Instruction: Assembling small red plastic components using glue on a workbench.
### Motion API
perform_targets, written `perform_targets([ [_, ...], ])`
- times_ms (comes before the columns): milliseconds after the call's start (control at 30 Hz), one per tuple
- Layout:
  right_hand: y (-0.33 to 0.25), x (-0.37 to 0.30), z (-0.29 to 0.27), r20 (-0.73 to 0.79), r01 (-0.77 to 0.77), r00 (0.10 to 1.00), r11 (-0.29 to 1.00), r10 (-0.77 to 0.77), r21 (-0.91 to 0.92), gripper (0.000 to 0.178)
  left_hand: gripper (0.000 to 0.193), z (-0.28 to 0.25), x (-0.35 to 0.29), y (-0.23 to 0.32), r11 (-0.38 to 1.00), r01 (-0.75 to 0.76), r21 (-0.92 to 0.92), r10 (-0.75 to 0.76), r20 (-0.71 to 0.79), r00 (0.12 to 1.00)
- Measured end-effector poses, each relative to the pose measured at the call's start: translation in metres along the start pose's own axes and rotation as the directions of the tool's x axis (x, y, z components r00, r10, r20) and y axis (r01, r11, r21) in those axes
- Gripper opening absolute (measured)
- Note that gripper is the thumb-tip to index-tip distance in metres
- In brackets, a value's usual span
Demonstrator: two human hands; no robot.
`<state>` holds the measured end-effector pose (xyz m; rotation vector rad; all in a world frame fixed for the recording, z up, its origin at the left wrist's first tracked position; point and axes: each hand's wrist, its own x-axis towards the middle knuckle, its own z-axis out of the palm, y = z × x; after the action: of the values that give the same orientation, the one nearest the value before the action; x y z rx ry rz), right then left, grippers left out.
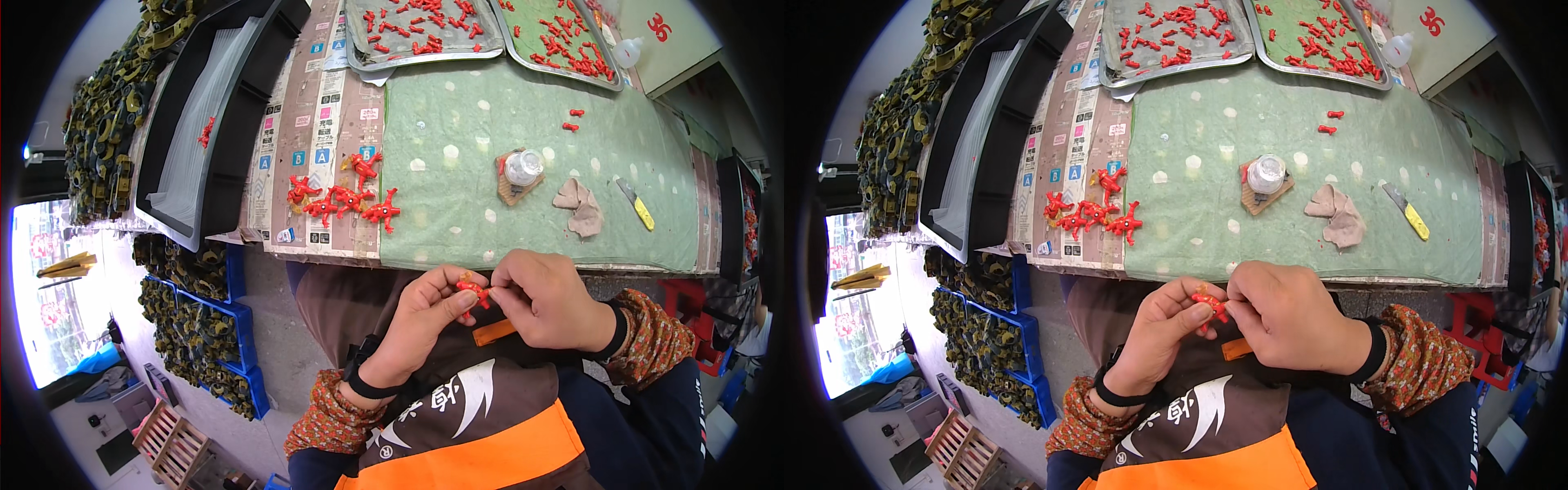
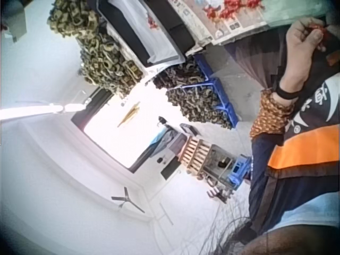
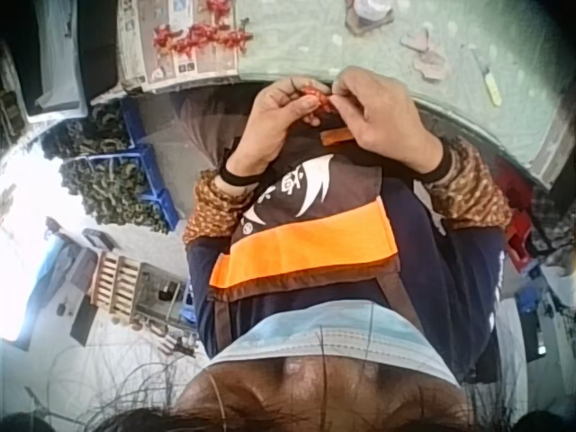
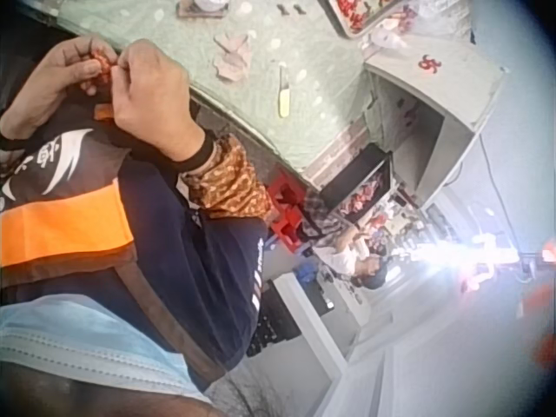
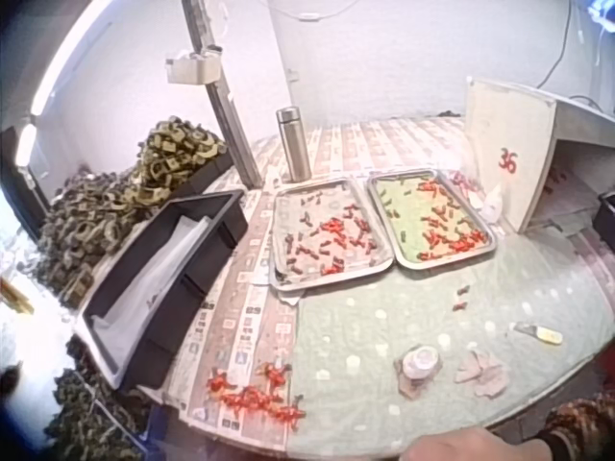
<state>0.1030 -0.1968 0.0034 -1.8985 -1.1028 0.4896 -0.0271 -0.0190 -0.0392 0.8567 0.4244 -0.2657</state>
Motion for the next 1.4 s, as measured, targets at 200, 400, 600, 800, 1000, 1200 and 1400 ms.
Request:
perform_targets([
  [200, 0.000, 0.009, -0.008, 0.046, -0.132, 0.991, 0.988, 0.129, 0.079, 0.013, 0.032, 0.013, 0.002, 0.008, 0.996, -0.084, 0.002, 0.084, -0.067, 0.994],
  [400, 0.002, 0.016, -0.014, 0.139, -0.308, 0.950, 0.913, 0.280, 0.267, 0.009, 0.033, 0.008, 0.000, 0.006, 0.991, -0.128, 0.031, 0.130, -0.059, 0.990],
  [600, 0.002, 0.020, -0.016, 0.188, -0.404, 0.914, 0.850, 0.360, 0.337, 0.011, 0.042, 0.015, -0.007, 0.019, 0.995, -0.086, 0.045, 0.083, 0.062, 0.995],
  [800, -0.002, 0.020, -0.014, 0.152, -0.368, 0.929, 0.873, 0.337, 0.319, 0.011, 0.058, 0.017, -0.009, 0.016, 0.974, -0.111, 0.196, 0.097, 0.075, 0.992],
  [1000, -0.008, 0.019, -0.011, 0.055, -0.300, 0.954, 0.919, 0.296, 0.257, 0.012, 0.049, 0.020, -0.009, 0.013, 0.796, -0.173, 0.580, 0.239, -0.039, 0.970],
  [1200, -0.006, 0.018, -0.009, 0.063, -0.318, 0.948, 0.911, 0.313, 0.264, 0.012, 0.040, 0.015, -0.004, 0.015, 0.338, -0.386, 0.858, 0.561, 0.146, 0.815],
  [1400, -0.006, 0.017, -0.006, 0.072, -0.305, 0.952, 0.907, 0.297, 0.291, 0.013, 0.042, 0.011, -0.006, 0.007, 0.223, -0.382, 0.897, 0.627, 0.168, 0.761],
])
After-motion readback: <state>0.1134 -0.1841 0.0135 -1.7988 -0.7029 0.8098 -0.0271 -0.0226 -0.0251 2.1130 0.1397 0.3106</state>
